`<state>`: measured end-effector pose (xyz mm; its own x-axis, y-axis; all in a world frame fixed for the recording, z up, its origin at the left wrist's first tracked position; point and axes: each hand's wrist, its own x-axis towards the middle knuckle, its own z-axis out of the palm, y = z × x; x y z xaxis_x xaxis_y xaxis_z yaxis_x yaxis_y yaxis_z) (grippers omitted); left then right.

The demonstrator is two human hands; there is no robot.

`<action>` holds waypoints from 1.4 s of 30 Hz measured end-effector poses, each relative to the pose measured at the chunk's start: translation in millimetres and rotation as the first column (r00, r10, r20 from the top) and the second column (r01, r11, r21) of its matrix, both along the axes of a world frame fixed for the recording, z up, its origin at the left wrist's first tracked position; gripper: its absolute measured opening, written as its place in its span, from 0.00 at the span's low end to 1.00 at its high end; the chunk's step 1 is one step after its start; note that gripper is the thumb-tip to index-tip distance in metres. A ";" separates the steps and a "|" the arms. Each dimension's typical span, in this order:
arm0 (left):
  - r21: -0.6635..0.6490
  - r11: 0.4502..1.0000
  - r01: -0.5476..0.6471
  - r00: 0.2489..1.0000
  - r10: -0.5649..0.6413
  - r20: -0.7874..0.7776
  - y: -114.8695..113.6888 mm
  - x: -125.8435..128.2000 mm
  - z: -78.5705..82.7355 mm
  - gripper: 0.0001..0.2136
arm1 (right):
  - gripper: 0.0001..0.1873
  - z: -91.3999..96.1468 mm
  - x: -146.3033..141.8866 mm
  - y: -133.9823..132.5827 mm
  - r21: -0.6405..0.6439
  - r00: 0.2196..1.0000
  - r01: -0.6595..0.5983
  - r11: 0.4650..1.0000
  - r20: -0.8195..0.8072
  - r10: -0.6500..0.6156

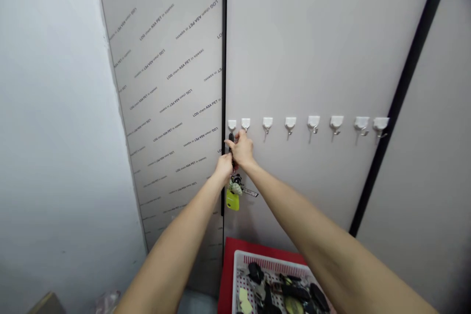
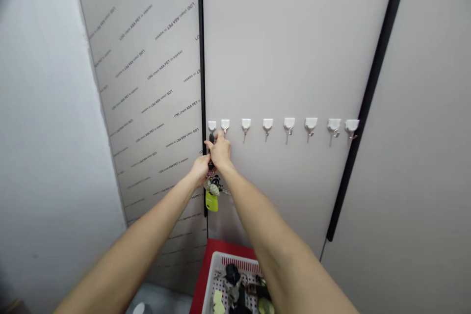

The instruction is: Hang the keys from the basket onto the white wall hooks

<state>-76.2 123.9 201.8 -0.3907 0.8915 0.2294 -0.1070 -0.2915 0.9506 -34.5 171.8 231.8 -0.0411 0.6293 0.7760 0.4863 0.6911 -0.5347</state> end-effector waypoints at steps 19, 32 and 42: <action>0.093 0.984 -0.149 0.724 0.173 -0.667 -65.3 1.5 -104.8 0.13 | 0.12 -96.1 78.6 -46.1 -0.314 0.857 -0.163 0.935 0.424 0.292; -0.279 0.952 0.129 0.068 -0.289 -0.955 -109.1 51.8 -190.2 0.14 | 0.13 -207.0 187.8 -102.9 -0.533 0.561 -0.082 0.842 0.673 0.481; -0.316 0.940 0.129 -0.092 -0.305 -0.948 -108.2 84.8 -196.7 0.10 | 0.16 -223.1 204.0 -113.5 -0.426 0.413 -0.030 0.904 0.818 0.399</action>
<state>8.6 15.7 5.1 0.3776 0.9227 0.0780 0.9108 -0.3853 0.1483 169.5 58.3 8.7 -0.7423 0.6701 -0.0023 0.6667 0.7382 -0.1026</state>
